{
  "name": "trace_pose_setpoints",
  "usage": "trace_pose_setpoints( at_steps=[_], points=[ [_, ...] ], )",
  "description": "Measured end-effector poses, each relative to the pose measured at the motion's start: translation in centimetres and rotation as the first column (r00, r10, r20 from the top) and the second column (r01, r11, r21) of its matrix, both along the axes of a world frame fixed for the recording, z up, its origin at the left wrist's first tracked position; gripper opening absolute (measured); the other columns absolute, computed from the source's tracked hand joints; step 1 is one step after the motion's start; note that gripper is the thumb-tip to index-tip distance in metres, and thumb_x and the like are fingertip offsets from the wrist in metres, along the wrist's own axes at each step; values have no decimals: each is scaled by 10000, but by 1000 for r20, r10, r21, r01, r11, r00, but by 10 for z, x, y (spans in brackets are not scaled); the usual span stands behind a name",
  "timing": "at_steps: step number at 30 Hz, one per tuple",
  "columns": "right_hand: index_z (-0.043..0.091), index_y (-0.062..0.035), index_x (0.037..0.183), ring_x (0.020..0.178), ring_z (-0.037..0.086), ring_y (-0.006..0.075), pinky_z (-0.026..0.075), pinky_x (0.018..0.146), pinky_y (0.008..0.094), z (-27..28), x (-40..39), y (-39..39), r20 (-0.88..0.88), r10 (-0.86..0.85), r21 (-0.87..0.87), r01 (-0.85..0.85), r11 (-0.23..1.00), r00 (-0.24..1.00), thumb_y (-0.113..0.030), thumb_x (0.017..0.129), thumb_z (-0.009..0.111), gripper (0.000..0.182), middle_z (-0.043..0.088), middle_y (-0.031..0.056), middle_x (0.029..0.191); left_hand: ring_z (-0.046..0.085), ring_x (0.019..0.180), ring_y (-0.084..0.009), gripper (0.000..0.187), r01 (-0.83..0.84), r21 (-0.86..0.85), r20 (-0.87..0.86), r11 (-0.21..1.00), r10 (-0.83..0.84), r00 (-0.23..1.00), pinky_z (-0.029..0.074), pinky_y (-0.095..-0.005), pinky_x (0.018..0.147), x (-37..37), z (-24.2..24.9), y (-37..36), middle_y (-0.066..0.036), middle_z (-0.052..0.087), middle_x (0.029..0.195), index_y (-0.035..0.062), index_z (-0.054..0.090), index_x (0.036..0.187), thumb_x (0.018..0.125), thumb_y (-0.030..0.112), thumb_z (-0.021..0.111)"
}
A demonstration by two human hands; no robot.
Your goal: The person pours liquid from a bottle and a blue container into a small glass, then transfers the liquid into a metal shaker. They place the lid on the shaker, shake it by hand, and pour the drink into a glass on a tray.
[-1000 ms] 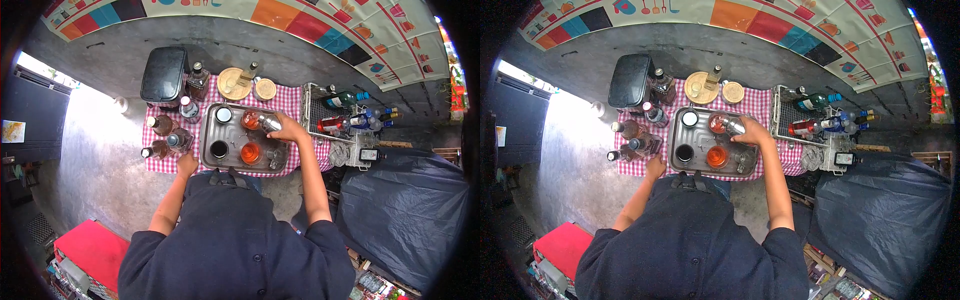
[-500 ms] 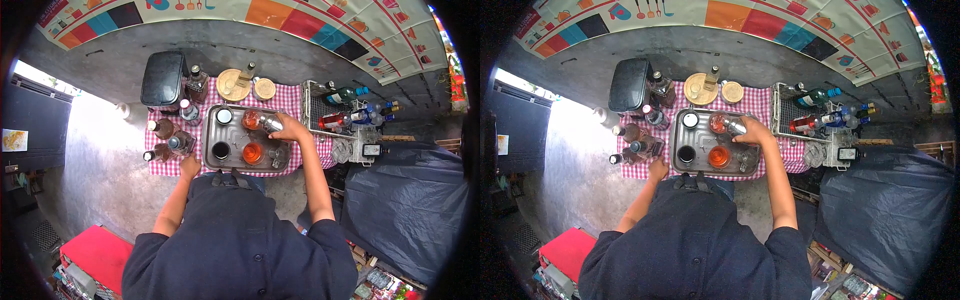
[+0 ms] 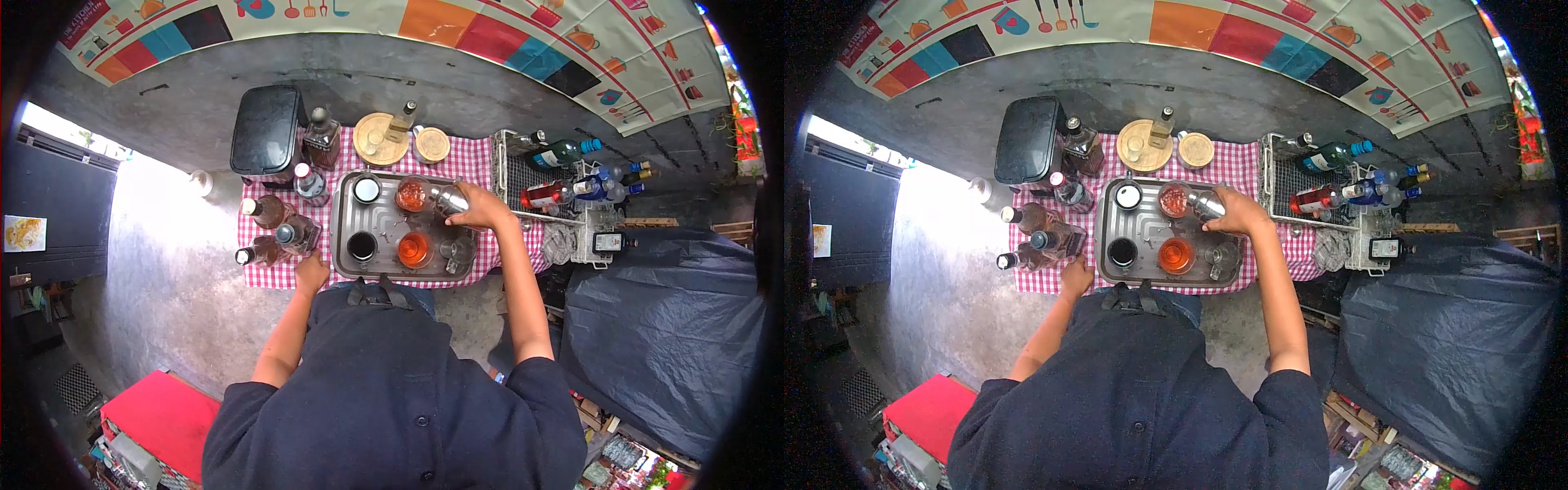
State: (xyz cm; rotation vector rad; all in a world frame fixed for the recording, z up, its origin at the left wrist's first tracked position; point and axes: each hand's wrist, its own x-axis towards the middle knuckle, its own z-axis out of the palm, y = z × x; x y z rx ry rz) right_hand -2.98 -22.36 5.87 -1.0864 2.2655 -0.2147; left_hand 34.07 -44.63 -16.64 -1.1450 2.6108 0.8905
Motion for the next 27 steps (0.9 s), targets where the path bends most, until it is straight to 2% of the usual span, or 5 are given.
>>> trace_pose_setpoints(
  at_steps=[6, 12, 21, 24, 27],
  points=[
    [495, 15, 1403, 1174, 609, 384, 479, 1017, 425, 5, -1, 0, 28, -11, 4, 11, 1000, 1000, -445, 608, 881, 996, 616, 265, 1274, 684, 898, -427, 403, 5, -20, 8, 1000, -5, 1000, 528, -524, 834, 2, -7, 0, -261, 704, 934, 36, 655, 1142, 821, 263, 566],
    [496, 11, 1400, 1199, 592, 369, 476, 1019, 417, -7, 2, 2, 66, -50, -97, 56, 994, 997, -447, 623, 879, 979, 601, 247, 1308, 673, 916, -431, 337, -11, 12, -1, 1000, 11, 1000, 514, -534, 846, 1, -3, 1, -267, 696, 916, 39, 657, 1062, 822, 262, 578],
    [461, 10, 1427, 1272, 542, 312, 411, 1077, 381, -31, 6, 11, 445, -247, -112, 327, 938, 861, -498, 708, 845, 960, 571, 230, 1351, 661, 916, -458, 345, -39, 45, 40, 998, 37, 999, 501, -555, 854, -1, 0, 0, -285, 687, 919, 44, 645, 1070, 835, 281, 556],
    [377, 1, 1479, 1318, 477, 283, 379, 1098, 372, -49, 2, 20, 552, -255, -97, 366, 926, 794, -390, 737, 850, 963, 494, 193, 1418, 691, 850, -440, 364, -19, -42, -23, 999, 18, 1000, 542, -534, 799, 0, 1, 2, -273, 697, 867, 32, 658, 1079, 817, 272, 581],
    [311, -8, 1515, 1341, 444, 277, 354, 1116, 366, -61, 0, 30, 683, -259, -87, 428, 900, 683, -318, 761, 835, 969, 456, 186, 1446, 689, 856, -442, 378, -4, -13, 22, 1000, 4, 1000, 537, -540, 808, 0, 0, 0, -278, 696, 877, 35, 657, 1098, 817, 273, 572]
  ],
)
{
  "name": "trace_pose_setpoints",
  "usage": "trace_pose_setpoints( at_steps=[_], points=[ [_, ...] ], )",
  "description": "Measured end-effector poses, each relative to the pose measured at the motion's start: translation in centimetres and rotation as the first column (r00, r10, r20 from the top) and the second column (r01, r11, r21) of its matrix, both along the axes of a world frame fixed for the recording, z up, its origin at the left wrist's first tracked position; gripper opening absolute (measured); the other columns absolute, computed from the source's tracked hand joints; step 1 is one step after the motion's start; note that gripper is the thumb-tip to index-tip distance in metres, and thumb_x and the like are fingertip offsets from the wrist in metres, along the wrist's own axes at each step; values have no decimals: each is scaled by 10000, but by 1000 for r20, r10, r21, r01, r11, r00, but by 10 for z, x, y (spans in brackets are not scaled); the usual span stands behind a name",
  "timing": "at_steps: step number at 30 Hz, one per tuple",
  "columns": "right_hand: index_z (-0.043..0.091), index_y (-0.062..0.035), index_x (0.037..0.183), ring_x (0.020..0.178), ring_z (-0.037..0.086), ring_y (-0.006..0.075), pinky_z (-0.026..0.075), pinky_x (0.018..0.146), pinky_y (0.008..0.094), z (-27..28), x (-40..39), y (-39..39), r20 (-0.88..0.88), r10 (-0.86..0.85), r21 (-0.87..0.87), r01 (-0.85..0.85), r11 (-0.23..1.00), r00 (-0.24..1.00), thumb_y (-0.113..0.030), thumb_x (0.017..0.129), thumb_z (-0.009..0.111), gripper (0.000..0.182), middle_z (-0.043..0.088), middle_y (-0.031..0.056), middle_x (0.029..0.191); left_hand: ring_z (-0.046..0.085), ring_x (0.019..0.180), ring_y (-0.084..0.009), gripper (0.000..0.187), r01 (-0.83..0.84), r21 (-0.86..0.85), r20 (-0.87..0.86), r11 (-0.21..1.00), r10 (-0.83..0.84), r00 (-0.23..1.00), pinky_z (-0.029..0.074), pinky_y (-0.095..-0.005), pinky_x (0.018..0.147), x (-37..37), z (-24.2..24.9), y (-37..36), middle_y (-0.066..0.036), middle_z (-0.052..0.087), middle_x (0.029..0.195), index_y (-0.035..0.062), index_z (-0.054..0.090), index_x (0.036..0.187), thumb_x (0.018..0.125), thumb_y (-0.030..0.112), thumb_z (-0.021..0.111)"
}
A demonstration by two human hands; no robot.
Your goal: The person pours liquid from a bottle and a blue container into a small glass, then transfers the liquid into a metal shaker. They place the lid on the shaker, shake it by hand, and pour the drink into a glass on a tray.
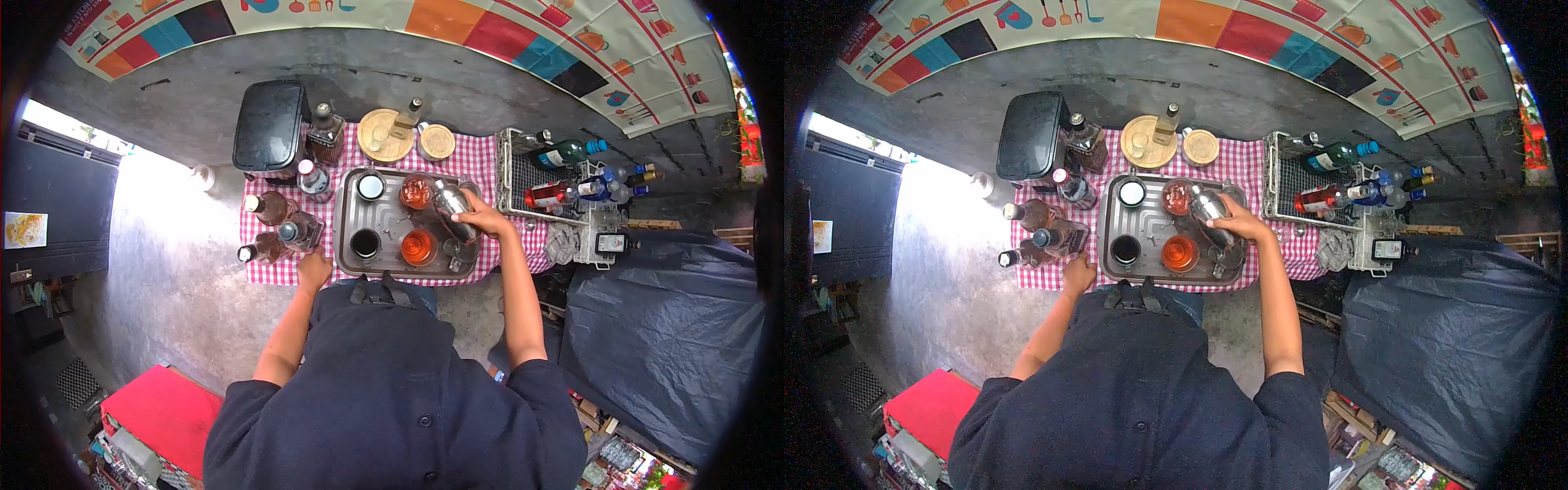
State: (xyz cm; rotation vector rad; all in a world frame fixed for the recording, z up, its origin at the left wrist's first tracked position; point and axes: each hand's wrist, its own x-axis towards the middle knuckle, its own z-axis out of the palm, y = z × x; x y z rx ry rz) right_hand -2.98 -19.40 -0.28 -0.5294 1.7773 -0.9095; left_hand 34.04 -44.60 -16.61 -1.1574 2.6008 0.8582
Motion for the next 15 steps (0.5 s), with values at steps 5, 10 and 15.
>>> trace_pose_setpoints(
  at_steps=[5, 10, 15],
  points=[
    [269, -12, 1530, 1351, 423, 266, 332, 1128, 356, -10, 7, 8, 90, -31, -31, 34, 999, 995, -257, 761, 816, 975, 427, 184, 1460, 687, 869, -443, 380, -21, -22, -31, 1000, 20, 999, 530, -543, 826, 1, -3, 2, -280, 695, 884, 29, 653, 1096, 816, 272, 567],
    [288, -29, 1520, 1363, 408, 267, 320, 1125, 342, -5, 8, 8, 104, 24, -36, -20, 999, 994, -230, 746, 740, 919, 410, 184, 1472, 686, 855, -439, 358, -18, -33, -49, 999, 16, 999, 527, -546, 811, 3, -8, 3, -273, 695, 865, 25, 640, 1077, 828, 270, 565],
    [304, -10, 1511, 1362, 428, 297, 320, 1130, 356, -8, 9, 8, -90, 131, 29, -129, 991, 987, -311, 770, 714, 899, 445, 219, 1459, 684, 847, -433, 329, 87, -21, 3, 996, -87, 996, 521, -556, 782, 5, -5, 4, -245, 704, 870, 40, 608, 1083, 851, 267, 553]
  ],
)
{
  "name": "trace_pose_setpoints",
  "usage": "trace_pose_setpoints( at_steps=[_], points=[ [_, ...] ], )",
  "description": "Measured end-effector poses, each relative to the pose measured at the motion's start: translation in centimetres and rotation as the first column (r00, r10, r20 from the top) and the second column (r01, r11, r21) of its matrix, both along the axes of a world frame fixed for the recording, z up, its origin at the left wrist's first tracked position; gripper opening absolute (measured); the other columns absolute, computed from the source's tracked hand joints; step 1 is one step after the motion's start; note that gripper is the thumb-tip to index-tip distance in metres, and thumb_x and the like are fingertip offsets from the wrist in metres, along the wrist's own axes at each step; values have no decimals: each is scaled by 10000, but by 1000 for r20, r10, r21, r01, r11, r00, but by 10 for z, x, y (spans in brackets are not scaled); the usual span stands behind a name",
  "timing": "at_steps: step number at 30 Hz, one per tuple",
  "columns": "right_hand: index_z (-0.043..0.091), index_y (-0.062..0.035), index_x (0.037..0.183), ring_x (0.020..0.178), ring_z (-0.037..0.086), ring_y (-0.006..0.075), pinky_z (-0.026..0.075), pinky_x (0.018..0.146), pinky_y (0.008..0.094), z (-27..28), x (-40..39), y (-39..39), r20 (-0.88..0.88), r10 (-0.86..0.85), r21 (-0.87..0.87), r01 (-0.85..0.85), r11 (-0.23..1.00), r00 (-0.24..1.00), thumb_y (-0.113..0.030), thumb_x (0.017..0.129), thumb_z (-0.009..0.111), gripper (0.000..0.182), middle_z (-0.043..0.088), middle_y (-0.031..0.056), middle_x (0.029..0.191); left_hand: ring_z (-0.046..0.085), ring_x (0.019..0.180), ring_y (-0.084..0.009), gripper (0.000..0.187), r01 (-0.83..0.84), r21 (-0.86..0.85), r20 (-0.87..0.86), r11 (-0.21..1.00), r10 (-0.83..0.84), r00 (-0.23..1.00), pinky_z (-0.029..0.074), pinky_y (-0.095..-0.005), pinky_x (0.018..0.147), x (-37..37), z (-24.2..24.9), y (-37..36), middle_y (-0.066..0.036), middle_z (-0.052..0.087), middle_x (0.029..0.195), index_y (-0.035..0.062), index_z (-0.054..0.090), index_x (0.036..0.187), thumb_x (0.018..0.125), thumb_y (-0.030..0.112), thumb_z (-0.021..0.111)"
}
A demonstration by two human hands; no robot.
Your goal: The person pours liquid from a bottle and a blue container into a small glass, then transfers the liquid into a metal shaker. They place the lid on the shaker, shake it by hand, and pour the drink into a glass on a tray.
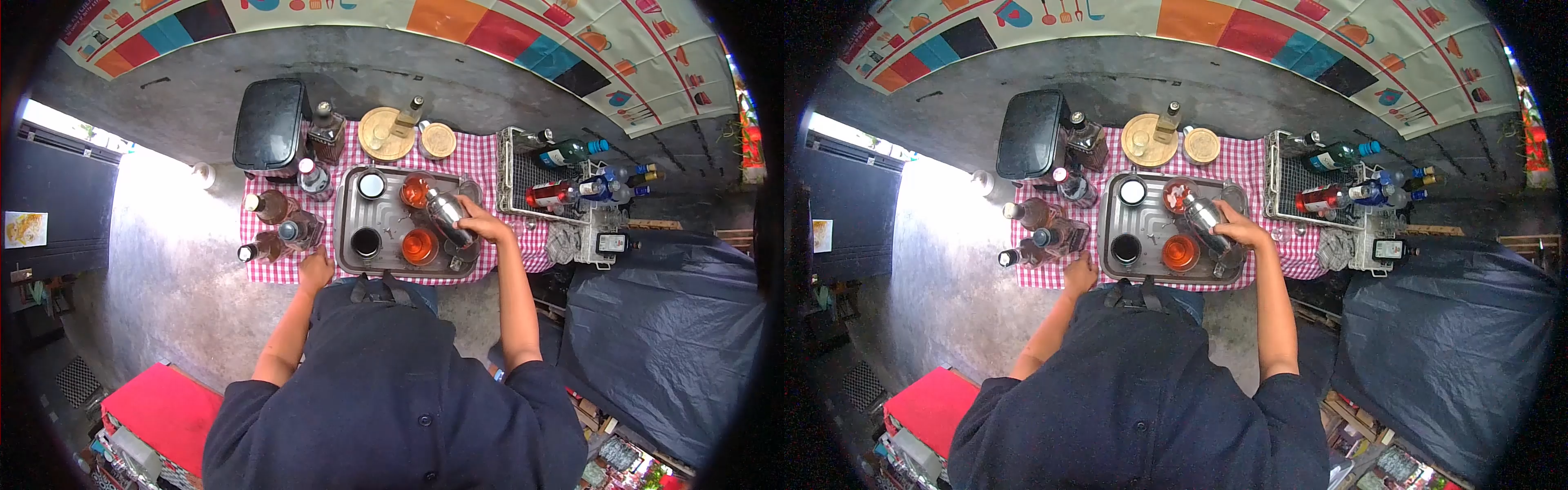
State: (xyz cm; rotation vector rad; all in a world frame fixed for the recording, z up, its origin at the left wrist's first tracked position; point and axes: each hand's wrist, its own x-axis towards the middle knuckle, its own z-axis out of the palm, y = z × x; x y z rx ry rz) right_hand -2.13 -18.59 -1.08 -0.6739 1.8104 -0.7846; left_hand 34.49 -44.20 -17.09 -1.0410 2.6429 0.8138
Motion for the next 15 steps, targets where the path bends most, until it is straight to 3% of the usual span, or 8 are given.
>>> trace_pose_setpoints(
  at_steps=[3, 6, 15],
  points=[
    [334, -12, 1504, 1372, 429, 300, 318, 1137, 362, -2, 0, -1, -11, -9, 17, 9, 1000, 1000, -315, 771, 717, 880, 444, 224, 1471, 687, 865, -417, 302, 37, 48, -5, 998, -37, 999, 528, -545, 774, 1, 5, 1, -213, 705, 943, 54, 603, 1088, 863, 249, 548],
    [336, -15, 1508, 1361, 446, 298, 334, 1128, 363, 2, 2, -4, -13, -35, 43, 35, 998, 999, -337, 775, 710, 884, 454, 222, 1468, 688, 871, -400, 271, 41, -40, -173, 998, -47, 984, 537, -530, 764, 3, 4, 6, -197, 688, 1027, 64, 607, 1078, 868, 228, 557],
    [367, -8, 1494, 1318, 482, 296, 365, 1097, 359, 20, 8, -10, -4, -117, 73, 117, 990, 993, -362, 763, 682, 870, 486, 210, 1438, 610, 1002, -385, 218, 45, -100, -244, 994, -68, 967, 515, -488, 845, 2, 19, 9, -187, 592, 1061, 54, 637, 1006, 838, 190, 608]
  ],
)
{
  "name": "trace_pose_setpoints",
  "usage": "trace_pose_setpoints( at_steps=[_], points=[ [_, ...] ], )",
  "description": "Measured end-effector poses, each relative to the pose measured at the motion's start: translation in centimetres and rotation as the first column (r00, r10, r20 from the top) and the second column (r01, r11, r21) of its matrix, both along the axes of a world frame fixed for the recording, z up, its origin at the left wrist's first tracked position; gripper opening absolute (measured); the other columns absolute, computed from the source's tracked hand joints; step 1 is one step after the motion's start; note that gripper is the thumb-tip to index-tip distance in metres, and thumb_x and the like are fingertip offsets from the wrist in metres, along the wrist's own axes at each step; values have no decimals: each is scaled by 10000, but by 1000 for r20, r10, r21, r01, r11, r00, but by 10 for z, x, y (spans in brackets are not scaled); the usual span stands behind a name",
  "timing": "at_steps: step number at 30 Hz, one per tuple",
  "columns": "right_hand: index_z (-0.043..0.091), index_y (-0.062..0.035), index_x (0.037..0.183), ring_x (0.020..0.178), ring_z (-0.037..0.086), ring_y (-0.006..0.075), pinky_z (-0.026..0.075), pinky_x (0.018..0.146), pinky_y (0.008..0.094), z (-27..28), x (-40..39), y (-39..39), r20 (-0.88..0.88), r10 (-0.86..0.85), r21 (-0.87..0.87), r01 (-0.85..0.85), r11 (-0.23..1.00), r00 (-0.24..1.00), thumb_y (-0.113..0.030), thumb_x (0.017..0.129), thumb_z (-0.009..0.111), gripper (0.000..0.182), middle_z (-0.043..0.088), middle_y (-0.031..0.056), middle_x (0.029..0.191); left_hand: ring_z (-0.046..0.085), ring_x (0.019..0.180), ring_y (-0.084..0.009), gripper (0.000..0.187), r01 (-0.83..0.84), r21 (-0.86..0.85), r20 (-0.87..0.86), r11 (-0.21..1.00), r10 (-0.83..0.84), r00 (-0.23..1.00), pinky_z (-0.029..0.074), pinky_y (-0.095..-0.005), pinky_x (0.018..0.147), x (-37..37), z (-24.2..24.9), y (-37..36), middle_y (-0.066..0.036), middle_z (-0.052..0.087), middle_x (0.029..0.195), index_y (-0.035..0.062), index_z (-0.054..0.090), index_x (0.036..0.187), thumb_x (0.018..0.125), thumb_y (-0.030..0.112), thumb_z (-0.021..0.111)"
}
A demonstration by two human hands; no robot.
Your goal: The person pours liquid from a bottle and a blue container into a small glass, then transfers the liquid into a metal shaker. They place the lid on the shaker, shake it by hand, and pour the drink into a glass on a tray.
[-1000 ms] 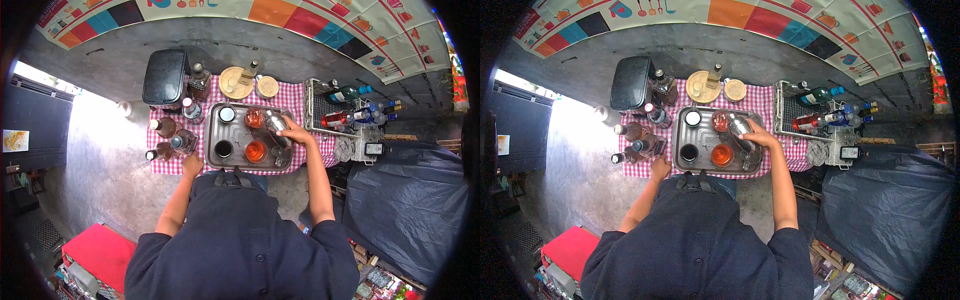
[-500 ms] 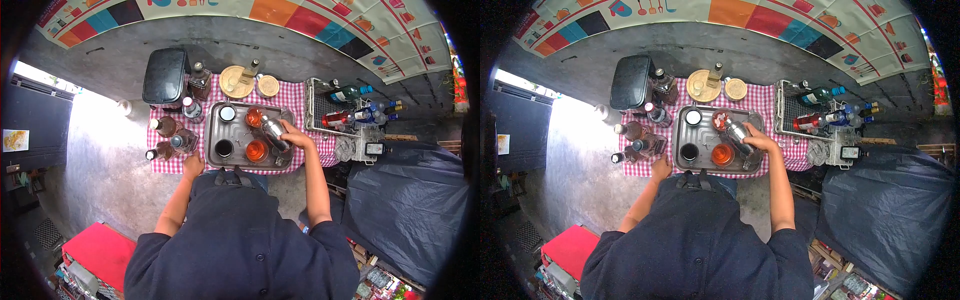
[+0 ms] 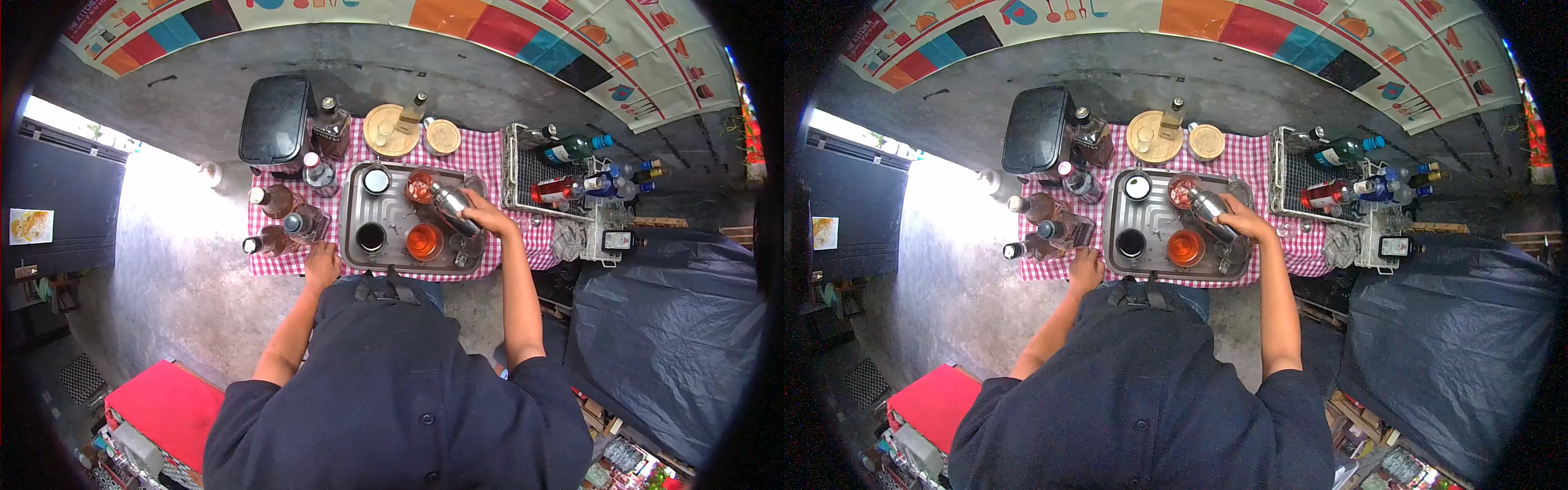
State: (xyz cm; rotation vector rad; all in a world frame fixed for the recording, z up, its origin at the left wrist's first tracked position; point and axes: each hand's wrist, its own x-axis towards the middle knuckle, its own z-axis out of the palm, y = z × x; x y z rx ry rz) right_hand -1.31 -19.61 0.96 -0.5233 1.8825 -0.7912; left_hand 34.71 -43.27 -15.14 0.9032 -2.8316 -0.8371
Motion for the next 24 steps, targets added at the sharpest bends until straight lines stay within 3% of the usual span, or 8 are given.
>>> trace_pose_setpoints(
  at_steps=[3, 6, 9, 12, 15, 18, 21, 24],
  points=[
    [357, -4, 1502, 1338, 479, 316, 363, 1108, 373, -6, -4, 3, -41, 32, -12, -33, 999, 999, -394, 767, 684, 894, 480, 231, 1455, 563, 1079, -374, 275, 55, -26, 29, 998, -54, 998, 486, -479, 902, 3, 8, 1, -190, 575, 1140, 59, 662, 1046, 801, 182, 638],
    [347, 2, 1508, 1371, 453, 330, 350, 1127, 384, -11, -6, 6, -77, 44, -7, -45, 999, 996, -399, 771, 681, 903, 454, 244, 1482, 524, 1139, -382, 357, 42, -118, -49, 992, -48, 998, 455, -497, 945, 9, 7, 7, -183, 554, 1230, 79, 686, 1118, 783, 197, 644],
    [350, -1, 1507, 1367, 457, 327, 349, 1127, 379, -13, -7, 7, -79, 42, -6, -42, 999, 996, -403, 772, 679, 900, 459, 243, 1478, 499, 1188, -400, 424, 56, -133, 62, 990, -48, 997, 421, -534, 987, 15, 12, 11, -190, 524, 1315, 100, 683, 1198, 789, 203, 637],
    [369, -1, 1495, 1343, 476, 317, 357, 1117, 372, -15, -8, 9, -66, 29, -59, -33, 998, 997, -395, 771, 686, 883, 480, 227, 1458, 477, 1237, -408, 455, 93, -255, 96, 962, -71, 993, 402, -528, 1019, 22, 10, 15, -196, 503, 1373, 113, 662, 1240, 798, 212, 622],
    [390, -1, 1481, 1326, 488, 296, 366, 1105, 360, -13, -6, 10, -52, 22, -109, -27, 994, 998, -348, 781, 692, 838, 497, 208, 1445, 454, 1284, -404, 514, 49, -96, 55, 994, -44, 997, 379, -530, 1049, 28, 4, 18, -199, 476, 1427, 127, 615, 1314, 808, 212, 607],
    [396, -1, 1478, 1322, 492, 290, 370, 1101, 356, -10, -5, 10, -55, 8, -123, -14, 992, 998, -333, 787, 692, 821, 504, 206, 1439, 433, 1321, -402, 557, 23, -80, 29, 997, -20, 999, 358, -556, 1058, 33, -1, 22, -202, 451, 1463, 137, 571, 1367, 816, 219, 596],
    [400, -1, 1477, 1320, 495, 292, 374, 1099, 360, -10, -6, 10, -46, -3, -142, -4, 990, 999, -337, 787, 691, 821, 508, 208, 1435, 396, 1342, -442, 580, 31, -82, 93, 996, -23, 995, 334, -603, 1075, 35, -4, 23, -242, 415, 1476, 154, 574, 1380, 806, 223, 623],
    [407, -1, 1475, 1321, 498, 296, 379, 1098, 365, -9, -5, 10, -49, -11, -145, 4, 989, 999, -331, 786, 689, 814, 509, 210, 1435, 268, 1443, -445, 627, 68, -93, 285, 993, -39, 958, 283, -638, 1111, 34, 1, 25, -226, 313, 1558, 161, 498, 1450, 842, 273, 605]
  ],
)
